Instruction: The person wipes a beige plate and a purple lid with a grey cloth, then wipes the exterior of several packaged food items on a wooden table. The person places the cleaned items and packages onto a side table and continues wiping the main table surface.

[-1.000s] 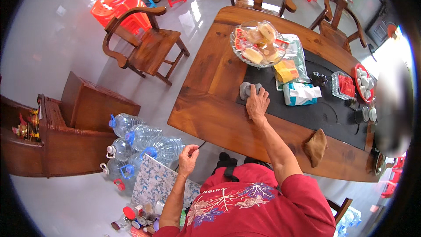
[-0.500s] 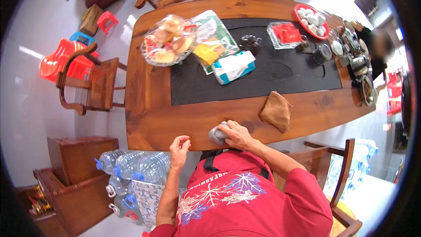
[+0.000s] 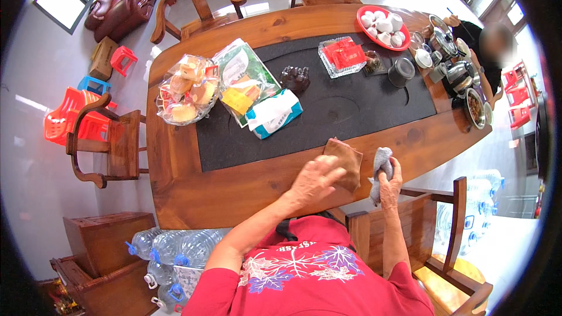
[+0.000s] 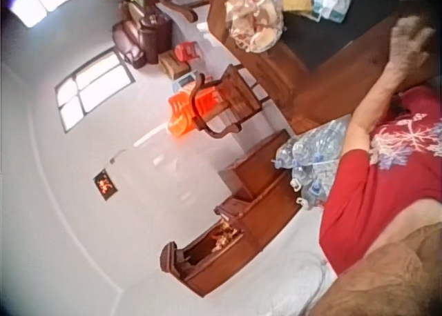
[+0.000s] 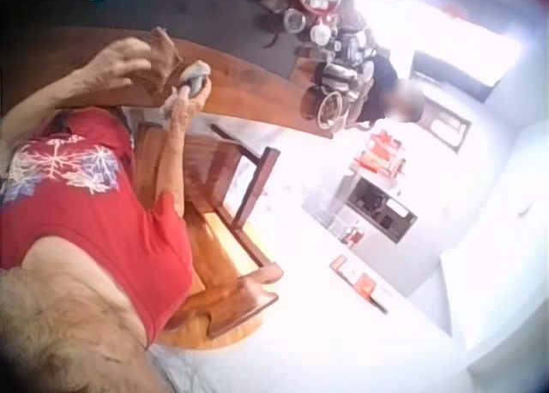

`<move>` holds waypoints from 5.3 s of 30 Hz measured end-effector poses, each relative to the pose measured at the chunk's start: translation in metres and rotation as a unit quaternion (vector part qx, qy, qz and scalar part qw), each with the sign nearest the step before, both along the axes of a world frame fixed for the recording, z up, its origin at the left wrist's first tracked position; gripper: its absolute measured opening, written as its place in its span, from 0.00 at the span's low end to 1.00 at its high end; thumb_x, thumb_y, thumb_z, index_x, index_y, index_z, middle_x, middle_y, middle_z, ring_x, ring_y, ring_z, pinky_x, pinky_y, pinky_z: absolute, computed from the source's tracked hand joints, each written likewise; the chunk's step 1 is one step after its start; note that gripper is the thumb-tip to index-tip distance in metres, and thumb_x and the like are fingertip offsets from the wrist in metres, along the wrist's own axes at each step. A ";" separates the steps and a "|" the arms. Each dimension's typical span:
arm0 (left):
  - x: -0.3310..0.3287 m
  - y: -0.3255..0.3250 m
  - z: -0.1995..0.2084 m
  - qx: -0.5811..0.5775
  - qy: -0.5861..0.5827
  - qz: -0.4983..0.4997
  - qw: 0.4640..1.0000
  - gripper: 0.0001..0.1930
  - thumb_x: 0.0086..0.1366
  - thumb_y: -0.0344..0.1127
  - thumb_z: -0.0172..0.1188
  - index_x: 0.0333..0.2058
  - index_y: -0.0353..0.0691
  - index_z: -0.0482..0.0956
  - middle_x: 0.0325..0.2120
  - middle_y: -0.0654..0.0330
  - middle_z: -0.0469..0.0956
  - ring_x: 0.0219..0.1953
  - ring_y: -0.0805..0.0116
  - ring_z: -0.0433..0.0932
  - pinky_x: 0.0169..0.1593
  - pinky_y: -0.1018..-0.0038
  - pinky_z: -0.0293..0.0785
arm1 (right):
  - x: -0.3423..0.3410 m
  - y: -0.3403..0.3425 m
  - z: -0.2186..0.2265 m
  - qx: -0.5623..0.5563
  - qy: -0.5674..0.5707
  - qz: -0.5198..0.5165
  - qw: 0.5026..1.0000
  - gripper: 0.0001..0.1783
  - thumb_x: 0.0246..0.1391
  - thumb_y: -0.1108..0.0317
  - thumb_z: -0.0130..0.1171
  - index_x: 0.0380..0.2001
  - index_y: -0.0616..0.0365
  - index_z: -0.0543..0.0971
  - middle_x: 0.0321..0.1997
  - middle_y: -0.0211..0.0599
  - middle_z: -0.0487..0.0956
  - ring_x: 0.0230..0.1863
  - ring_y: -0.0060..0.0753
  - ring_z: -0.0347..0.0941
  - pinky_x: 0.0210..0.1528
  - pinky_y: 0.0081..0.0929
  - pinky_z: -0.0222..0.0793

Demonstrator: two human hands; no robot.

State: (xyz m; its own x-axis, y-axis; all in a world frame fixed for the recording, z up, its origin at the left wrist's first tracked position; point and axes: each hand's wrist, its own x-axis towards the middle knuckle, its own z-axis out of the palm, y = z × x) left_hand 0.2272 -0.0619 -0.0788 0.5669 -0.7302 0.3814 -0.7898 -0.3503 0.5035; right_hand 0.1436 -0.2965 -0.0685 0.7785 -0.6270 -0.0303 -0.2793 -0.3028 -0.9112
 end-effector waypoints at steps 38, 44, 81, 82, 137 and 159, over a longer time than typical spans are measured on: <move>-0.084 0.273 -0.024 -0.033 0.255 0.594 0.762 0.15 0.65 0.45 0.55 0.42 0.41 0.77 0.36 0.51 0.78 0.39 0.50 0.77 0.43 0.62 0.72 | 0.069 -0.018 -0.104 -0.516 0.140 0.026 0.844 0.31 0.55 0.65 0.54 0.63 0.55 0.62 0.57 0.55 0.64 0.57 0.56 0.62 0.59 0.45 0.60; -0.080 0.319 -0.009 -0.280 0.439 0.496 0.695 0.10 0.66 0.37 0.57 0.39 0.37 0.78 0.31 0.68 0.76 0.35 0.78 0.72 0.40 0.79 0.70 | 0.064 0.066 -0.093 -0.509 0.122 0.114 0.844 0.33 0.54 0.67 0.54 0.63 0.59 0.61 0.58 0.58 0.63 0.58 0.57 0.61 0.59 0.46 0.60; -0.085 0.407 0.046 -0.653 0.619 0.182 0.396 0.35 0.51 0.30 0.52 0.61 0.37 0.60 0.59 0.52 0.66 0.61 0.54 0.65 0.65 0.55 0.60 | 0.045 0.473 0.020 0.712 0.122 0.240 0.649 0.29 0.48 0.69 0.68 0.52 0.56 0.67 0.50 0.31 0.73 0.50 0.30 0.72 0.52 0.37 0.71; -0.083 0.401 0.041 -0.645 0.636 0.180 0.384 0.35 0.51 0.29 0.52 0.61 0.38 0.60 0.58 0.52 0.67 0.61 0.54 0.65 0.65 0.56 0.59 | 0.043 0.468 0.011 0.678 0.091 0.225 0.694 0.30 0.47 0.71 0.68 0.53 0.56 0.67 0.48 0.30 0.73 0.50 0.29 0.71 0.54 0.32 0.69; -0.049 0.491 -0.056 0.105 0.174 0.588 0.783 0.35 0.62 0.46 0.57 0.65 0.48 0.52 0.49 0.47 0.69 0.44 0.40 0.73 0.44 0.52 0.72 | 0.149 0.508 -0.063 -0.282 -0.156 0.543 0.775 0.23 0.47 0.70 0.56 0.49 0.37 0.76 0.56 0.40 0.68 0.58 0.44 0.62 0.51 0.42 0.60; -0.045 0.501 -0.066 0.106 0.191 0.568 0.794 0.37 0.60 0.48 0.57 0.65 0.48 0.52 0.43 0.46 0.71 0.34 0.38 0.76 0.36 0.48 0.72 | 0.130 0.595 -0.071 -0.321 -0.168 0.524 0.771 0.27 0.54 0.67 0.46 0.60 0.52 0.66 0.64 0.37 0.66 0.66 0.38 0.59 0.65 0.42 0.50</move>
State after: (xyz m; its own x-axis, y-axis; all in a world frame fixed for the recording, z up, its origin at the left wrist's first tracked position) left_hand 0.1818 0.4393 -0.1443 0.9501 0.3094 -0.0403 0.2918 -0.8355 0.4656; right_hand 0.2741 0.2989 -0.1392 0.7637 0.5500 0.3381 0.6446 -0.6203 -0.4469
